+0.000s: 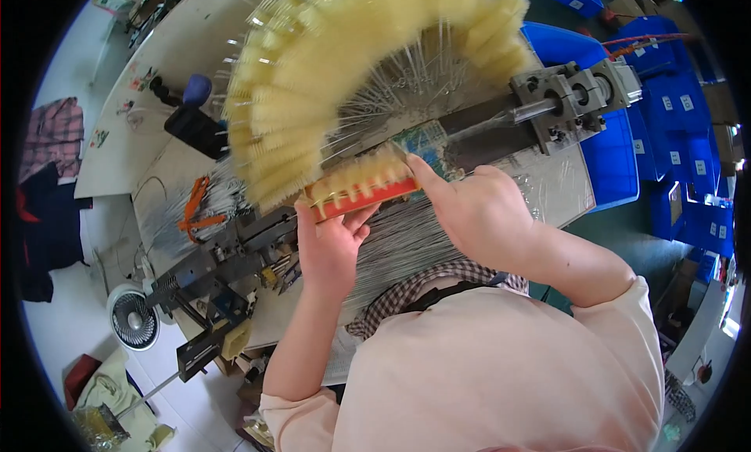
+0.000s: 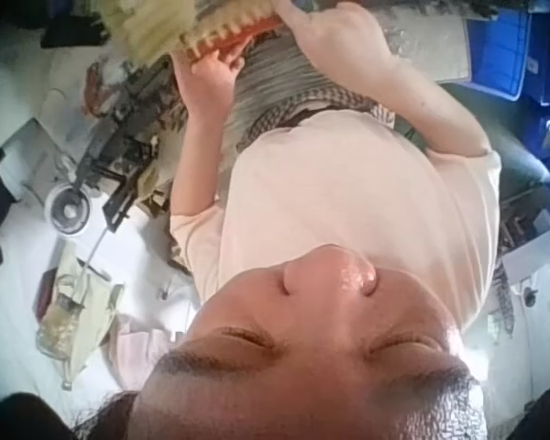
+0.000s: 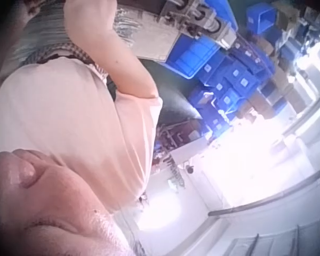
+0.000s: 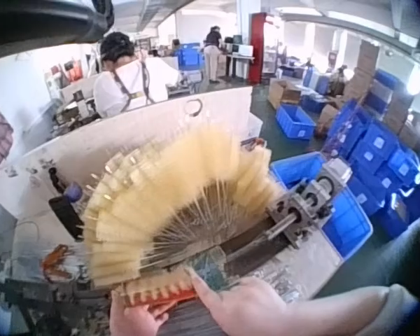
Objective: The person produces wire brushes by placing bristles along metal wires on a machine, operating the machine to twist them together, and placing the finished brushes into a container.
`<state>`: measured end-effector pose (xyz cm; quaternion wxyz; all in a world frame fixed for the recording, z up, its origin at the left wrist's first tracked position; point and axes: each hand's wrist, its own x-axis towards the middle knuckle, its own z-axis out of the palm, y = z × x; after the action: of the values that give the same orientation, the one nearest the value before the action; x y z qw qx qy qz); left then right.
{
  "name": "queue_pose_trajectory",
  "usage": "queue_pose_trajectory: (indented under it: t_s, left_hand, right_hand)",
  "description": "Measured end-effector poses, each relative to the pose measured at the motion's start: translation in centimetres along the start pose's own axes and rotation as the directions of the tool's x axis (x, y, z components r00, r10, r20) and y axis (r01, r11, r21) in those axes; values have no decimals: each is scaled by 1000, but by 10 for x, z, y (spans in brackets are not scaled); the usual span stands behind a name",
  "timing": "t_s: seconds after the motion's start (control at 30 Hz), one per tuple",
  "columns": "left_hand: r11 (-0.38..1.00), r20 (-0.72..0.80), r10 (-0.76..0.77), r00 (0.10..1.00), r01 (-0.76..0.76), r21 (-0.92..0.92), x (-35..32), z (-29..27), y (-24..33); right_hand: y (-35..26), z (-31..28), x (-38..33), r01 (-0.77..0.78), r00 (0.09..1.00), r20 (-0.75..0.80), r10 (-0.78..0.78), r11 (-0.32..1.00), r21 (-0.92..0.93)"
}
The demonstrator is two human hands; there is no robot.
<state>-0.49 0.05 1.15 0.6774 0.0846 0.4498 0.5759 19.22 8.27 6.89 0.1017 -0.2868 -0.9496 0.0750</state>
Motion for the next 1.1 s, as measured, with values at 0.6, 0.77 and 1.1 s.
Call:
queue_pose_trajectory:
  t_s: [0.6,0.77,1.1]
  left_hand:
    - [972,-39,-158,987,163,167,-36,5,-42]
    - [886,-576,237,782,-417,-202,-127,-140,-69]
    - [742,-973,216,75,-661,114,-207,-264,-47]
  right_hand:
    - [52,41,-75,-491,810,227,540,415,766]
    - [68,41,-86,-724,689,400,604,541,428]
    - [26,55,-50,-472,879,374,296,655,590]
